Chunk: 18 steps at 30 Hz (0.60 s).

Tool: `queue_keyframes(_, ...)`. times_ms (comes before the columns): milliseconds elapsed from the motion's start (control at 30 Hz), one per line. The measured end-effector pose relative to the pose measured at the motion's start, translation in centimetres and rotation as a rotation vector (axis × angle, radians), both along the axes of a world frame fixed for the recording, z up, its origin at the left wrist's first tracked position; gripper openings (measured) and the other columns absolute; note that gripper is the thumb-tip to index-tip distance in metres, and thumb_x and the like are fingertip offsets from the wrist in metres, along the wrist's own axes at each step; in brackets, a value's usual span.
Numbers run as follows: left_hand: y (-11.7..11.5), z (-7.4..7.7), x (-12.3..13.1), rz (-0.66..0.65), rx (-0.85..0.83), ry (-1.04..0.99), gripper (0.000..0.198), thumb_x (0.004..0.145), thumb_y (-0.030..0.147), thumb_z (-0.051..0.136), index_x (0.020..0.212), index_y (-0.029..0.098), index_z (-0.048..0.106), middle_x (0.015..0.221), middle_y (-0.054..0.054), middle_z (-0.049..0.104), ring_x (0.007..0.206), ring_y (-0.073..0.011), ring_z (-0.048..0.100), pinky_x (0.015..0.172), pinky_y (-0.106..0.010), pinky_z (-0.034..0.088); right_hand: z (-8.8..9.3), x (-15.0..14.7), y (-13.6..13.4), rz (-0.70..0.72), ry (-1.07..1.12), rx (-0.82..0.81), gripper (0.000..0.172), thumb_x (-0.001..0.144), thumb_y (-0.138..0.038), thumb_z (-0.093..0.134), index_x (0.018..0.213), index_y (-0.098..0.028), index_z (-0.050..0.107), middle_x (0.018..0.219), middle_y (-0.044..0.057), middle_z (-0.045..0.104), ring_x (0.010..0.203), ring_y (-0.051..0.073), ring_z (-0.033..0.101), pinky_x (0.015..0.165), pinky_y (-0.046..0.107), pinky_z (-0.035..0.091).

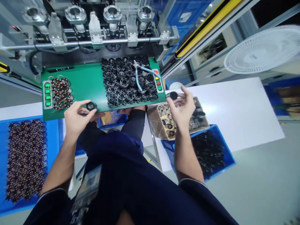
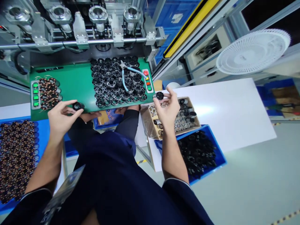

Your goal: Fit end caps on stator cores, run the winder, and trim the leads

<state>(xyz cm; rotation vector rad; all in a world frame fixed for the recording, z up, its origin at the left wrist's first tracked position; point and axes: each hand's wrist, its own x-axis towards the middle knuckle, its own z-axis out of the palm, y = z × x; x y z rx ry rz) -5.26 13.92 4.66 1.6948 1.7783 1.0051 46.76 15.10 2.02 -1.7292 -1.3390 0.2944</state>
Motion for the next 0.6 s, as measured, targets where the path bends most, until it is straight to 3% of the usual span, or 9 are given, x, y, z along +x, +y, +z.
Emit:
queue_keyframes(133, 2.5, -1.4, 0.7, -0.028, -0.033, 0.143, 0.039, 0.097, 0.041, 0.095, 0.132, 0.023, 0.092, 0.102, -0.005, 0.087, 0.084, -0.0264, 0.087, 0.100, -0.047, 0.074, -4.5, 1.4, 2.7, -0.019, -0.040, -0.025, 0.072, 0.095, -0.084, 0.093, 0.135, -0.024, 0.084, 0.124, 0.015, 0.087, 0.084, 0.028, 0.075, 0.102, 0.060, 0.075)
queue_keyframes(267, 2.7, -1.8, 0.3, -0.109, 0.026, 0.220, 0.040, 0.104, 0.048, 0.096, 0.138, 0.027, 0.090, 0.096, -0.003, 0.085, 0.096, -0.0314, 0.088, 0.110, -0.052, 0.073, -6.4, 1.5, 2.9, -0.027, -0.040, -0.035, 0.076, 0.094, -0.086, 0.095, 0.137, -0.024, 0.085, 0.126, 0.015, 0.088, 0.082, 0.028, 0.076, 0.103, 0.060, 0.077)
queue_keyframes(433, 2.2, -2.4, 0.3, -0.098, -0.031, 0.148, 0.042, 0.101, 0.046, 0.093, 0.137, 0.027, 0.081, 0.115, -0.007, 0.089, 0.098, -0.0298, 0.089, 0.106, -0.052, 0.077, -6.4, 1.7, 2.9, -0.018, -0.023, -0.039, 0.073, 0.090, -0.084, 0.099, 0.129, -0.025, 0.083, 0.109, 0.011, 0.088, 0.084, 0.028, 0.078, 0.097, 0.056, 0.078)
queue_keyframes(600, 2.5, -1.9, 0.2, -0.078, 0.049, 0.007, 0.050, 0.104, 0.049, 0.085, 0.148, 0.028, 0.072, 0.145, -0.015, 0.085, 0.121, -0.0351, 0.091, 0.107, -0.056, 0.081, -4.2, 1.7, 2.5, 0.007, -0.006, 0.017, 0.067, 0.099, -0.075, 0.093, 0.141, -0.024, 0.079, 0.115, 0.012, 0.088, 0.096, 0.031, 0.085, 0.098, 0.055, 0.079)
